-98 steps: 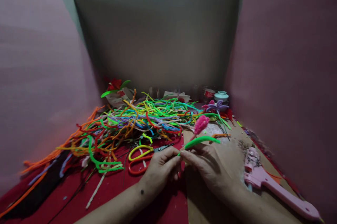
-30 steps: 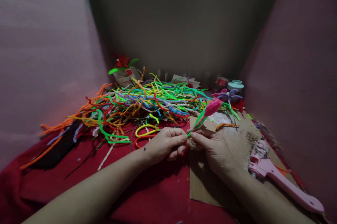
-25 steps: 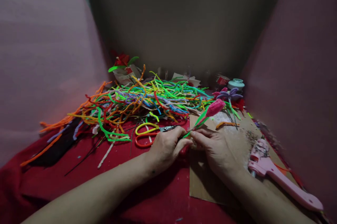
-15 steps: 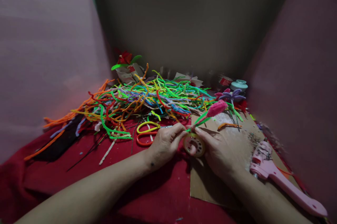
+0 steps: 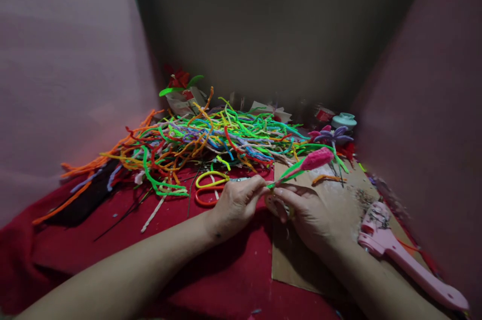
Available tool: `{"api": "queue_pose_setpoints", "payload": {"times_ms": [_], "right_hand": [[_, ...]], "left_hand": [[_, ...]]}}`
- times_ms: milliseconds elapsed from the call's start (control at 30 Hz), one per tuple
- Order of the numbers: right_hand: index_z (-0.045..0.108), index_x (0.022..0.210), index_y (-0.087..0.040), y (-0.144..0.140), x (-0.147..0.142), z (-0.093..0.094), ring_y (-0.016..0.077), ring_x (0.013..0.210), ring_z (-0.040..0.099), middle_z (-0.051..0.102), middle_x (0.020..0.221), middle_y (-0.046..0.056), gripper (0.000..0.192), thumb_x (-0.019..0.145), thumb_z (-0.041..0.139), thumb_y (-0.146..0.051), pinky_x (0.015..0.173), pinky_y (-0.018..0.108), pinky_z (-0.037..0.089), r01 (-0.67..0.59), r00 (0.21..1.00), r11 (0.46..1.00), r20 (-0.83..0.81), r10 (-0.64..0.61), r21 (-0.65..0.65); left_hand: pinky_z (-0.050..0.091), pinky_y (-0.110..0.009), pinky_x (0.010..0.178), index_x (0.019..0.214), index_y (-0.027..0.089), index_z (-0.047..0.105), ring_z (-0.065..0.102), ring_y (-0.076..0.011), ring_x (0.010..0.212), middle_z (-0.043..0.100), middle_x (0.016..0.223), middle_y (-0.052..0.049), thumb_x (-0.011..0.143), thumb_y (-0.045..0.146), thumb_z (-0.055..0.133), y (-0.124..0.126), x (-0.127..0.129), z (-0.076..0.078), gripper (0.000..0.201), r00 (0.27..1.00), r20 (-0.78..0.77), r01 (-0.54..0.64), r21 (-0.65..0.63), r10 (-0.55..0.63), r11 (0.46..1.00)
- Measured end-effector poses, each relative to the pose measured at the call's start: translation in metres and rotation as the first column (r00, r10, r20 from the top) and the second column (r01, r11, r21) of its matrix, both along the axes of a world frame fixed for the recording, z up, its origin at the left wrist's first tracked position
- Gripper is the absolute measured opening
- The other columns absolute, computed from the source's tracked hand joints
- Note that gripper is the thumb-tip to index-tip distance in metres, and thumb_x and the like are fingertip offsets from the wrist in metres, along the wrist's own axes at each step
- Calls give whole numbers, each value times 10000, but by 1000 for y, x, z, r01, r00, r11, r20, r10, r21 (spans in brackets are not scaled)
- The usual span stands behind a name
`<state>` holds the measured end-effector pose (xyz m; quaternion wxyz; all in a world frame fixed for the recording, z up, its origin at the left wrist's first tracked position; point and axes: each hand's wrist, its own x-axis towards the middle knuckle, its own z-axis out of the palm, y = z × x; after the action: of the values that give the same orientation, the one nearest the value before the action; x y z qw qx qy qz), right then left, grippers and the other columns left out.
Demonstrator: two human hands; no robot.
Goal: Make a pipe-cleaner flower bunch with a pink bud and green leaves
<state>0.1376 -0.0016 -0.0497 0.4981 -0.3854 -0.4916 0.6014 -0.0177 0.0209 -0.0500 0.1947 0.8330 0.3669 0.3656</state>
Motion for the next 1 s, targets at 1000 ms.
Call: {"api": "queue_pose_setpoints", "payload": {"times_ms": [1000], "right_hand": [[581, 561, -164, 1, 7, 1, 91, 494, 380, 481, 517, -33, 177, 710, 639, -239, 490, 252, 265, 130, 991, 991, -19, -131, -35]], "left_hand": [[237, -146, 302, 751, 137, 509, 339, -25, 301, 485, 525, 50, 849, 402, 463, 2, 5, 12, 286, 888, 460, 417, -782, -21, 463]]}}
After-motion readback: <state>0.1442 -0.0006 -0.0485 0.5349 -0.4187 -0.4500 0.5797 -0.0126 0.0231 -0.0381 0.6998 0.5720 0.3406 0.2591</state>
